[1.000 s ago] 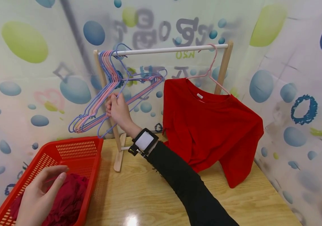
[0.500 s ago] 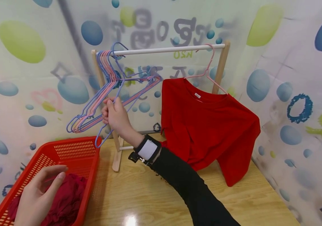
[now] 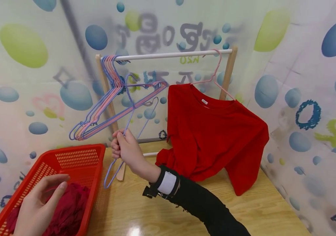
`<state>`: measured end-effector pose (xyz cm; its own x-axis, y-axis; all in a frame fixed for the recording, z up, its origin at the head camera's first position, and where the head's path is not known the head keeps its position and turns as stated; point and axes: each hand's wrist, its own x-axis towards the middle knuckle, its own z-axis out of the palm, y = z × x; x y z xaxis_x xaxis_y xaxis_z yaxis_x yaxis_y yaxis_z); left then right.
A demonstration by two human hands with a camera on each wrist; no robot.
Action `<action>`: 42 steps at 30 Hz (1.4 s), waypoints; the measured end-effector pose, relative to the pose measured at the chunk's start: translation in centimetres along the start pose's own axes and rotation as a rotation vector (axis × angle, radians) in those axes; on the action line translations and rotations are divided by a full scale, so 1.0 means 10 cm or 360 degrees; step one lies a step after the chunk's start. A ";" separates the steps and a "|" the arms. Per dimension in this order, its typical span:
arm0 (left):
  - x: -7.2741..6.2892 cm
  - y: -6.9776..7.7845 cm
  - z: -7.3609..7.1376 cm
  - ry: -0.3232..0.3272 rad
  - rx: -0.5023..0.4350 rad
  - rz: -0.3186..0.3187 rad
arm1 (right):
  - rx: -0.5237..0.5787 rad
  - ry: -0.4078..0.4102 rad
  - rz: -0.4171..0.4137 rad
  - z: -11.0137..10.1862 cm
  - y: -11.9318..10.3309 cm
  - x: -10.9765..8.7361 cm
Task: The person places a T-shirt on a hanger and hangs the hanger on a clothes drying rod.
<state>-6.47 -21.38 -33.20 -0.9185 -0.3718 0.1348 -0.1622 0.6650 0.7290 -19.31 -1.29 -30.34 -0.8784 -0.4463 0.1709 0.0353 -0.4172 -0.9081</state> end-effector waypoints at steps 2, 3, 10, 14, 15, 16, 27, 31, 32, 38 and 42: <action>0.00 0.00 0.00 -0.0008 -0.0007 -0.0006 | 0.0021 0.0001 0.0076 -0.03 0.04 -0.08; -0.01 0.00 0.00 -0.0010 -0.0010 -0.0006 | 0.0032 0.0005 0.0111 -0.04 0.05 -0.11; -0.01 0.00 0.00 -0.0012 -0.0010 0.0015 | 0.0132 0.0042 0.0326 -0.11 0.12 -0.28; -0.01 0.00 0.00 -0.0014 0.0000 0.0010 | 0.0094 0.0040 0.0405 -0.19 0.17 -0.35; -0.01 0.01 0.00 -0.0023 -0.0002 0.0001 | 0.0086 0.0031 0.0415 -0.21 0.18 -0.37; -0.01 0.01 0.00 -0.0029 -0.0003 -0.0006 | 0.0073 0.0023 0.0428 -0.23 0.19 -0.39; 0.01 -0.01 -0.04 -0.0068 0.0018 -0.0002 | -0.0209 -0.0099 0.0437 -0.61 0.24 -0.64; 0.01 -0.03 -0.06 -0.0089 0.0040 -0.0014 | -0.0329 -0.0095 0.0451 -0.78 0.25 -0.75; 0.01 -0.04 -0.06 -0.0094 0.0047 -0.0024 | -0.0353 -0.0089 0.0457 -0.82 0.25 -0.79; 0.00 -0.06 -0.07 -0.0100 0.0062 -0.0067 | -0.0508 -0.0078 0.0493 -1.00 0.24 -0.95; -0.01 -0.06 -0.05 -0.0100 0.0058 -0.0068 | -0.0735 -0.0053 0.0459 -1.14 0.23 -1.04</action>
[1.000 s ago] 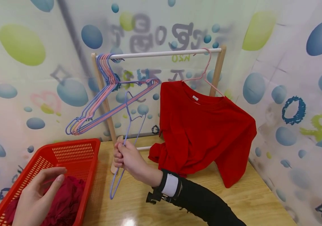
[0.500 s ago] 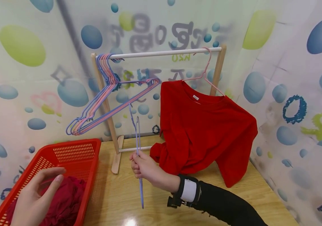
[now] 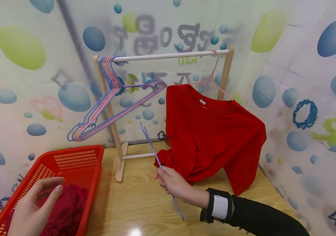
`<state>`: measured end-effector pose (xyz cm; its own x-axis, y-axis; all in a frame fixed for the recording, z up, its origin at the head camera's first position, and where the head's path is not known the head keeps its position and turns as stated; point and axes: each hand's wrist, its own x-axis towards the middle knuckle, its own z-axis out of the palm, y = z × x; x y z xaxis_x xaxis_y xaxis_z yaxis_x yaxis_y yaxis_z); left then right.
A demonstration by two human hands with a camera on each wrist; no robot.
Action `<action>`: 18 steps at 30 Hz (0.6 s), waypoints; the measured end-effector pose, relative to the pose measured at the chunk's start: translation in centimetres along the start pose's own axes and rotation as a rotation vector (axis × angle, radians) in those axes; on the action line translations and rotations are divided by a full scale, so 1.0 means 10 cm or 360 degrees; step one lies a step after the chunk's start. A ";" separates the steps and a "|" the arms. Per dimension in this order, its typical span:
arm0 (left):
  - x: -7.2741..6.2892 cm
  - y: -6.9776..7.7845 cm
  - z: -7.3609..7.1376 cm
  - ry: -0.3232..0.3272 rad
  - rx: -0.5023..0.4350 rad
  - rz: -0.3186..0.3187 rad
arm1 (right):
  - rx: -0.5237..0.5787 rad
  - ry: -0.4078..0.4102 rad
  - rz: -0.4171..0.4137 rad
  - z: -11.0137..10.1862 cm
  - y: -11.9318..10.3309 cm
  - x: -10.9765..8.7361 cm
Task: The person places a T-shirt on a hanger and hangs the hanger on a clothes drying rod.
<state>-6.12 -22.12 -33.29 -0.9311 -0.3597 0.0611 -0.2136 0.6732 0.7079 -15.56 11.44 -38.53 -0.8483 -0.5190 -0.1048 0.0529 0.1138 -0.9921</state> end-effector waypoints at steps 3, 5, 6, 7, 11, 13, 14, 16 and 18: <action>0.00 0.00 0.00 0.0003 0.0002 0.0002 | -0.0198 0.0097 -0.0045 -0.09 0.05 -0.05; -0.01 0.00 0.00 0.0013 0.0000 0.0005 | -0.0315 0.0169 -0.0085 -0.14 0.07 -0.09; -0.01 0.00 0.00 0.0019 0.0001 0.0007 | -0.0376 0.0204 -0.0103 -0.16 0.08 -0.10; -0.02 0.00 0.00 0.0023 0.0001 0.0009 | -0.0438 0.0242 -0.0127 -0.18 0.09 -0.12; -0.03 0.00 0.00 0.0038 0.0006 0.0008 | -0.0599 0.0350 -0.0200 -0.24 0.13 -0.16; -0.03 0.01 0.00 0.0040 0.0010 0.0006 | -0.0673 0.0404 -0.0200 -0.26 0.14 -0.18; -0.03 0.01 0.00 0.0044 0.0013 0.0006 | -0.0699 0.0427 -0.0196 -0.26 0.15 -0.20; -0.04 0.02 0.00 0.0057 0.0021 0.0013 | -0.0750 0.0479 -0.0170 -0.28 0.16 -0.22; -0.05 0.02 0.01 0.0080 0.0038 0.0031 | -0.0786 0.0526 -0.0160 -0.29 0.18 -0.25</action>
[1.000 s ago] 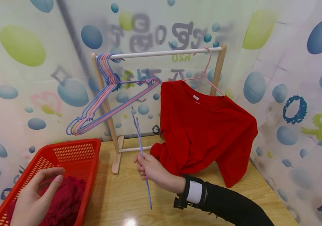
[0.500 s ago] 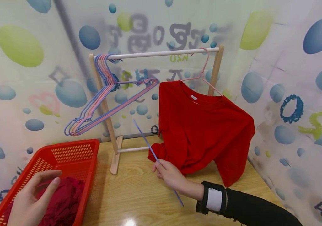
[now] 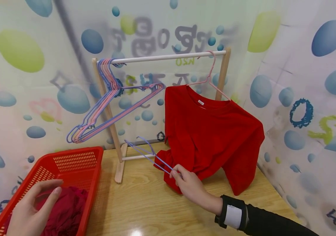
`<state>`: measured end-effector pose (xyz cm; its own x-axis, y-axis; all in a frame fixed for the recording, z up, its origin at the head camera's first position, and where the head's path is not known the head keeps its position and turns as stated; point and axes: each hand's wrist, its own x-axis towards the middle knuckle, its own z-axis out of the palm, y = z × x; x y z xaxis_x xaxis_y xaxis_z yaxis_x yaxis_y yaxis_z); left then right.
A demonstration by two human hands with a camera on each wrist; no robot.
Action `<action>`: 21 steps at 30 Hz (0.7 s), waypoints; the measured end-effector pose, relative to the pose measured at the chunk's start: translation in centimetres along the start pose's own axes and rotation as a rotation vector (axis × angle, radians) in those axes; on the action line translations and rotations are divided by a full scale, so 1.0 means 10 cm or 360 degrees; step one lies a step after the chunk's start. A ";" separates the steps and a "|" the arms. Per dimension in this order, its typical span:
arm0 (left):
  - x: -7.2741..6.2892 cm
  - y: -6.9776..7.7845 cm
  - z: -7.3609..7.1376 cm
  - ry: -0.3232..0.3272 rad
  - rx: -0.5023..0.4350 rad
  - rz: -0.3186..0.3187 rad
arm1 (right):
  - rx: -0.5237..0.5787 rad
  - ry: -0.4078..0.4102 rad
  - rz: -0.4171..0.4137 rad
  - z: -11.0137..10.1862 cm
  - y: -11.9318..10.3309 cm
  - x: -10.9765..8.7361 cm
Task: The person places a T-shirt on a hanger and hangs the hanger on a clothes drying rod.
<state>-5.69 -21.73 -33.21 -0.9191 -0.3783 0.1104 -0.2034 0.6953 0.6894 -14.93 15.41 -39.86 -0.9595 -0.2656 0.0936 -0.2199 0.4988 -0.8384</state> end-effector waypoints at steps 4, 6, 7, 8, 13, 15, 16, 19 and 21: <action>-0.02 0.00 0.00 0.0058 0.0033 0.0039 | -0.0035 0.0102 -0.0034 -0.03 0.05 -0.03; -0.02 0.00 -0.01 0.0079 0.0044 0.0058 | -0.0031 0.0151 -0.0070 -0.05 0.08 -0.04; -0.02 -0.01 -0.01 0.0088 0.0046 0.0066 | -0.0031 0.0174 -0.0087 -0.07 0.09 -0.05; -0.03 -0.01 -0.01 0.0097 0.0050 0.0076 | -0.0039 0.0194 -0.0110 -0.08 0.11 -0.05; -0.03 -0.04 -0.03 0.0110 0.0058 0.0097 | -0.0186 0.0343 -0.0230 -0.15 0.18 -0.08; -0.03 -0.05 -0.04 0.0102 0.0070 0.0093 | -0.0304 0.0430 -0.0272 -0.19 0.21 -0.09; -0.02 -0.06 -0.04 0.0104 0.0078 0.0095 | -0.0358 0.0471 -0.0291 -0.20 0.23 -0.10; -0.02 -0.07 -0.06 0.0131 0.0107 0.0102 | -0.0502 0.0579 -0.0343 -0.27 0.25 -0.11; -0.02 -0.08 -0.08 0.0152 0.0117 0.0110 | -0.0569 0.0646 -0.0390 -0.30 0.27 -0.12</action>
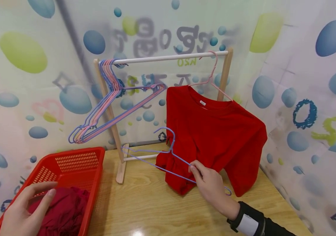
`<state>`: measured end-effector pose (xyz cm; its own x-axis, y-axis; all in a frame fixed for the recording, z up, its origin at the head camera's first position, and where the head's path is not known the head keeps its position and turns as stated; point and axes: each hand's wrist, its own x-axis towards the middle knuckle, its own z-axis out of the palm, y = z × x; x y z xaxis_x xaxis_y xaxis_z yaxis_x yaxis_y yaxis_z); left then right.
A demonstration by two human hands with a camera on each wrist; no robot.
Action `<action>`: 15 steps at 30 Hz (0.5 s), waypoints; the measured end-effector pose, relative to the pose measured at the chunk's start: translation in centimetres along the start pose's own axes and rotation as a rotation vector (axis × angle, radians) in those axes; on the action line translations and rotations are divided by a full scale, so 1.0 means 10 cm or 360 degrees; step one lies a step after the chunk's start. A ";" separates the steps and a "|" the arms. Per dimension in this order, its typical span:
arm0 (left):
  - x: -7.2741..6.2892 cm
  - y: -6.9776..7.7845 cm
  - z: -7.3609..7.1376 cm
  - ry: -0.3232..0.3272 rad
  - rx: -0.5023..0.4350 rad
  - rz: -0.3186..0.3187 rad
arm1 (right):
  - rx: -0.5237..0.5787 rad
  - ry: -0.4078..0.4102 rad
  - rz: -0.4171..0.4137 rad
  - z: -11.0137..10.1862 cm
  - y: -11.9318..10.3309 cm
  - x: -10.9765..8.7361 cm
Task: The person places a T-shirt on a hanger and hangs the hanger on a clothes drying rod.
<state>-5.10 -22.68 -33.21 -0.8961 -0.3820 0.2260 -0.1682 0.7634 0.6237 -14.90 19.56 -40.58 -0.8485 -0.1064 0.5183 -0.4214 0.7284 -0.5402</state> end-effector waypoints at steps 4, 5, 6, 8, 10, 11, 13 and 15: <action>-0.01 -0.01 -0.02 0.0036 0.0013 0.0032 | -0.0087 0.0149 -0.0119 -0.02 0.05 0.00; -0.01 -0.02 -0.02 0.0045 0.0023 0.0048 | -0.0091 0.0182 -0.0152 -0.02 0.06 0.00; -0.01 -0.02 -0.02 0.0057 0.0031 0.0065 | -0.0089 0.0207 -0.0180 -0.02 0.07 0.00; -0.01 -0.03 -0.03 0.0083 0.0048 0.0104 | -0.0070 0.0243 -0.0222 -0.02 0.09 0.00; -0.01 -0.04 -0.05 0.0101 0.0062 0.0136 | -0.0048 0.0261 -0.0245 -0.02 0.11 0.00; -0.01 -0.05 -0.06 0.0111 0.0066 0.0147 | -0.0036 0.0266 -0.0250 -0.02 0.11 0.00; 0.02 -0.06 -0.10 0.0136 0.0076 0.0193 | -0.0018 0.0269 -0.0256 -0.01 0.13 0.00; 0.05 -0.09 -0.15 0.0153 0.0100 0.0254 | -0.0011 0.0273 -0.0271 0.00 0.13 0.00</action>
<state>-4.81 -24.34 -32.54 -0.8706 -0.2994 0.3904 -0.0553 0.8480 0.5271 -15.43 20.55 -41.33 -0.6983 -0.1120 0.7070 -0.5509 0.7147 -0.4310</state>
